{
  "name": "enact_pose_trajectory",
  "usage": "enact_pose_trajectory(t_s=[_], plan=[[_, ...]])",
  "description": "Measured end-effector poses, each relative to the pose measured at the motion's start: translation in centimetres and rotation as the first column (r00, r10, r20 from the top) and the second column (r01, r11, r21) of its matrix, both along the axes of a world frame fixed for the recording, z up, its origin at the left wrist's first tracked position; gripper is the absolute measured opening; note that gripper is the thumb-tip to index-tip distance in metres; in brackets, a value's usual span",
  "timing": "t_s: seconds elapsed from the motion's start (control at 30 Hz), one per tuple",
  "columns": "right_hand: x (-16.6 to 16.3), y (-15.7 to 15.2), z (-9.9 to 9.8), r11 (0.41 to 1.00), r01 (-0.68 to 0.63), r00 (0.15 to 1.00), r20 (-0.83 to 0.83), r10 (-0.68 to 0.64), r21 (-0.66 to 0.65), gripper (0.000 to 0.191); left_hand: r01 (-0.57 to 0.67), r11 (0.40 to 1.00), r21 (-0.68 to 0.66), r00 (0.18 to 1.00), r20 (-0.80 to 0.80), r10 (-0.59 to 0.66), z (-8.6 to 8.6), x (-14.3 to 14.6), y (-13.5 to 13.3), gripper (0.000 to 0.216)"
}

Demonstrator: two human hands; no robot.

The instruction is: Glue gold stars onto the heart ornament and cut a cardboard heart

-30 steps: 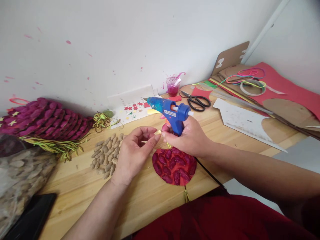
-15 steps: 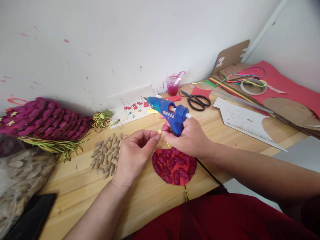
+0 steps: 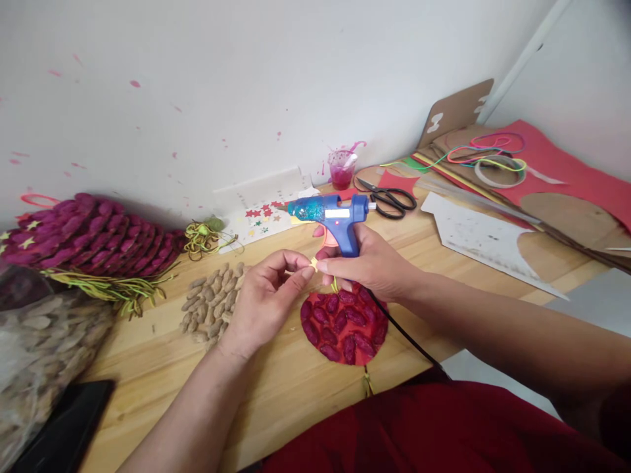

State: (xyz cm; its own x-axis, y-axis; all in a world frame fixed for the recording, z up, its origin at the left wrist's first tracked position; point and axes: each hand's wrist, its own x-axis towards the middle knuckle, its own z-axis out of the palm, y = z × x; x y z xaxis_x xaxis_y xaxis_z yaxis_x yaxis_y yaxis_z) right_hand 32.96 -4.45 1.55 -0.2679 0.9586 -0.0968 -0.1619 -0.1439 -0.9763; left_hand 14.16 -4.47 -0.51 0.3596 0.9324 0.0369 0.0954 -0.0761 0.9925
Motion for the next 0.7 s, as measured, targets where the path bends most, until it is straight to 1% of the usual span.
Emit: enact_pose_trajectory(t_s=[0.17, 0.3, 0.43, 0.57, 0.63, 0.7], plan=[[0.06, 0.04, -0.19, 1.0, -0.019, 0.999, -0.03, 0.019, -0.006, 0.04, 0.032, 0.999, 0.018, 0.999, 0.016, -0.032, -0.04, 0.1, 0.0, 0.013], [0.08, 0.03, -0.17, 1.0, -0.018, 1.0, -0.019, 0.018, 0.01, 0.04, 0.031, 0.999, -0.012, 0.999, 0.024, -0.03, -0.07, 0.21, 0.02, 0.014], [-0.05, -0.01, -0.22, 0.999, 0.032, 0.999, 0.022, -0.033, 0.044, 0.041, -0.037, 0.998, -0.049, 0.997, 0.06, 0.04, -0.1, 0.36, -0.12, 0.015], [-0.25, -0.03, -0.5, 0.992, 0.09, 0.994, 0.059, -0.095, 0.094, 0.039, -0.086, 0.986, -0.144, 0.988, 0.116, 0.103, -0.09, 0.56, -0.47, 0.02], [-0.28, -0.04, -0.62, 0.991, 0.081, 0.993, 0.074, -0.089, 0.104, 0.038, -0.093, 0.982, -0.164, 0.987, 0.114, 0.113, -0.13, 0.63, -0.54, 0.02], [-0.25, -0.03, -0.64, 0.994, 0.058, 0.994, 0.085, -0.066, 0.09, 0.04, -0.094, 0.984, -0.151, 0.989, 0.101, 0.11, -0.18, 0.61, -0.5, 0.019]])
